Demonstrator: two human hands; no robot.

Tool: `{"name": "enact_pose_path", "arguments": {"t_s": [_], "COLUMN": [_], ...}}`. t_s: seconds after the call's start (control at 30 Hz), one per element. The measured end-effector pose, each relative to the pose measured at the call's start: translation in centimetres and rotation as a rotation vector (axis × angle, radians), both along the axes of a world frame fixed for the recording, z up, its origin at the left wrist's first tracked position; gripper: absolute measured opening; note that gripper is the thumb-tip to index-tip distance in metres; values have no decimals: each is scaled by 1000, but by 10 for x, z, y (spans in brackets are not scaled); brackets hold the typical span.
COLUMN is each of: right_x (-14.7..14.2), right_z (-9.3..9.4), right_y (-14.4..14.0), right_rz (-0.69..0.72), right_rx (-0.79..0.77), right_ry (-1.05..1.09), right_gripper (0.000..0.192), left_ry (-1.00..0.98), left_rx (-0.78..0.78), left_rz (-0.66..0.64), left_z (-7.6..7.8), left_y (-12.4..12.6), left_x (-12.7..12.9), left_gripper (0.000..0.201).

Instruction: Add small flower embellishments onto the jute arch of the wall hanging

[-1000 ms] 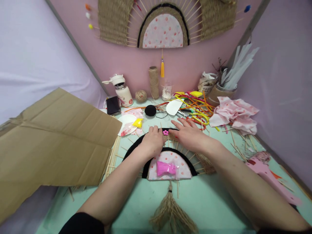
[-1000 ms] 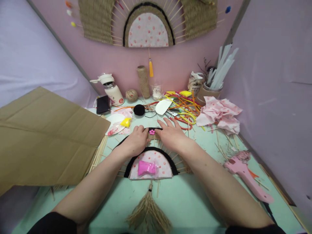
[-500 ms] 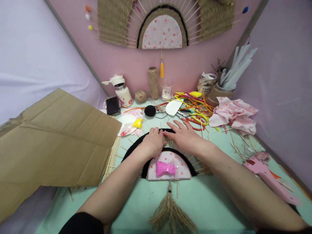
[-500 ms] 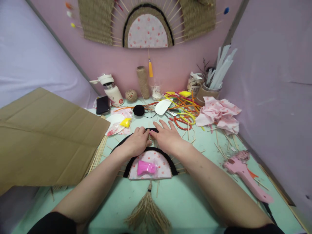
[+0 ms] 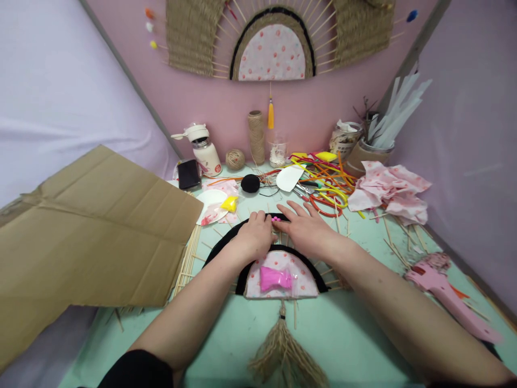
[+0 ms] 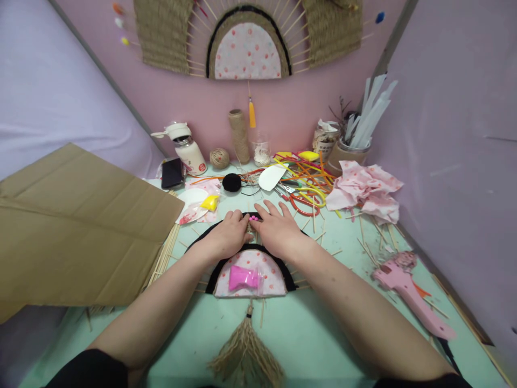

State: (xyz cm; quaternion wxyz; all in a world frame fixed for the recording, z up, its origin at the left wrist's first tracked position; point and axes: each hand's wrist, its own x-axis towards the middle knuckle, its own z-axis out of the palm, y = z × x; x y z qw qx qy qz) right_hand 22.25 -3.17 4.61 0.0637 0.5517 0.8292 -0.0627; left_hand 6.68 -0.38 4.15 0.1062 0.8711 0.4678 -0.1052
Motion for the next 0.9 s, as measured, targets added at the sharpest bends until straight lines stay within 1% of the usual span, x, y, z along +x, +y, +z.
{"name": "enact_pose_path", "arguments": {"t_s": [0.13, 0.3, 0.7, 0.8, 0.9], "right_x": [5, 3, -4, 0, 7], "right_z": [1, -3, -6, -4, -3], "right_y": [2, 4, 1, 4, 6], "right_rz": [1, -7, -14, 7, -14], "right_rx": [74, 22, 6, 50, 102], "right_ry": [28, 4, -17, -5, -3], "right_gripper": [52, 55, 51, 52, 53], "left_ry": [-8, -18, -18, -17, -11], "left_rx": [-6, -11, -13, -16, -18], "left_rz": [-2, -5, 1, 0, -3], "left_z": [0, 1, 1, 1, 2], "left_y": [1, 3, 3, 3, 3], "left_x": [-1, -3, -4, -4, -4], "left_gripper": [45, 50, 50, 51, 50]}}
